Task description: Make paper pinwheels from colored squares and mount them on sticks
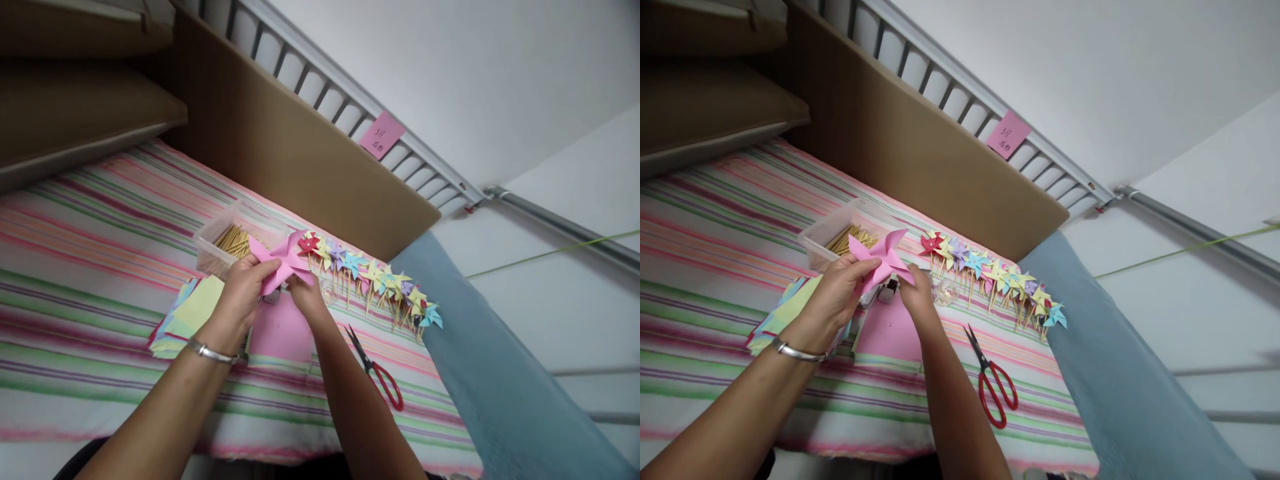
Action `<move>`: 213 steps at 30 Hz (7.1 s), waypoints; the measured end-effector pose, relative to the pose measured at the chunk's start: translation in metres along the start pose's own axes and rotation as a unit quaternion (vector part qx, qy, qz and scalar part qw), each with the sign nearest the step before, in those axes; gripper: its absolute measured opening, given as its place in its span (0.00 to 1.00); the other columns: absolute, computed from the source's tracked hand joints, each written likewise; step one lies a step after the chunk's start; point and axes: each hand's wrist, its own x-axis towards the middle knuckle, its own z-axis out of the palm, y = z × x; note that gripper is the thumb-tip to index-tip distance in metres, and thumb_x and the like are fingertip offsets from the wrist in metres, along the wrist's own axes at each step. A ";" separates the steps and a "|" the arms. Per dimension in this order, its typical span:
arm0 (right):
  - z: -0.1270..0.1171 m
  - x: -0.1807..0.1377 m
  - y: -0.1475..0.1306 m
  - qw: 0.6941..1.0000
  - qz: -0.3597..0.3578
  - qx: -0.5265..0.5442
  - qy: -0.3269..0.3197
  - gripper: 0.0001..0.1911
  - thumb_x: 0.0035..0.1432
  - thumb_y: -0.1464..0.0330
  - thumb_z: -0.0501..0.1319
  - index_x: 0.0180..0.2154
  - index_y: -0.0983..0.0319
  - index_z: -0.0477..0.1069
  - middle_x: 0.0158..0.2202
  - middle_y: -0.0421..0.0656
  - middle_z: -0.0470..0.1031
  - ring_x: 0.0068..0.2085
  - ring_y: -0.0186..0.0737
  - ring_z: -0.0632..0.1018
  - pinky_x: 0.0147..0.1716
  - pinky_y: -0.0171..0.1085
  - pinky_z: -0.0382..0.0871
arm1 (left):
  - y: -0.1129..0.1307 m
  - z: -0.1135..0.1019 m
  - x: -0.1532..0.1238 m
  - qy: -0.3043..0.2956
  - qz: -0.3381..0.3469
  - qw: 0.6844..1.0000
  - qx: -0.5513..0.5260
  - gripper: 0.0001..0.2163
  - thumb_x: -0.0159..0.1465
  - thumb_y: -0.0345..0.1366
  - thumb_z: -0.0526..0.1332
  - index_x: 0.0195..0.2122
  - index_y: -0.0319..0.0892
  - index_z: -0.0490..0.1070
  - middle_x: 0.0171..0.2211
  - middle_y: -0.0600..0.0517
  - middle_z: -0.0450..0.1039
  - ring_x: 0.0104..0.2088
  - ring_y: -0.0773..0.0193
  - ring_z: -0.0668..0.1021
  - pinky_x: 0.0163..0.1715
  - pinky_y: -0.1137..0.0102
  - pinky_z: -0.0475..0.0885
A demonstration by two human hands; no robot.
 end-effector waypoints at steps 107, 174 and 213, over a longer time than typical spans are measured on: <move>-0.057 -0.091 0.031 0.901 0.125 0.411 0.064 0.03 0.44 0.68 0.65 0.24 0.61 0.74 0.24 0.37 0.72 0.28 0.34 0.70 0.33 0.36 0.63 | -0.095 0.012 -0.016 -0.127 -0.129 0.954 0.238 0.13 0.46 0.34 0.71 0.34 0.39 0.78 0.30 0.49 0.79 0.33 0.61 0.78 0.39 0.67 0.70; -0.052 -0.093 0.035 0.930 0.102 0.350 0.044 0.07 0.50 0.65 0.65 0.28 0.61 0.70 0.25 0.36 0.68 0.30 0.35 0.69 0.34 0.35 0.63 | -0.085 0.011 -0.013 -0.135 -0.045 0.925 0.352 0.11 0.48 0.39 0.67 0.17 0.40 0.68 0.17 0.58 0.63 0.21 0.70 0.64 0.23 0.73 0.58; -0.036 -0.024 -0.046 0.986 -0.107 0.117 0.043 0.06 0.55 0.66 0.59 0.32 0.60 0.74 0.32 0.41 0.75 0.36 0.38 0.75 0.39 0.37 0.67 | 0.055 -0.037 0.017 0.065 0.187 0.961 -0.191 0.10 0.60 0.29 0.60 0.21 0.45 0.70 0.22 0.60 0.75 0.28 0.72 0.76 0.44 0.67 0.73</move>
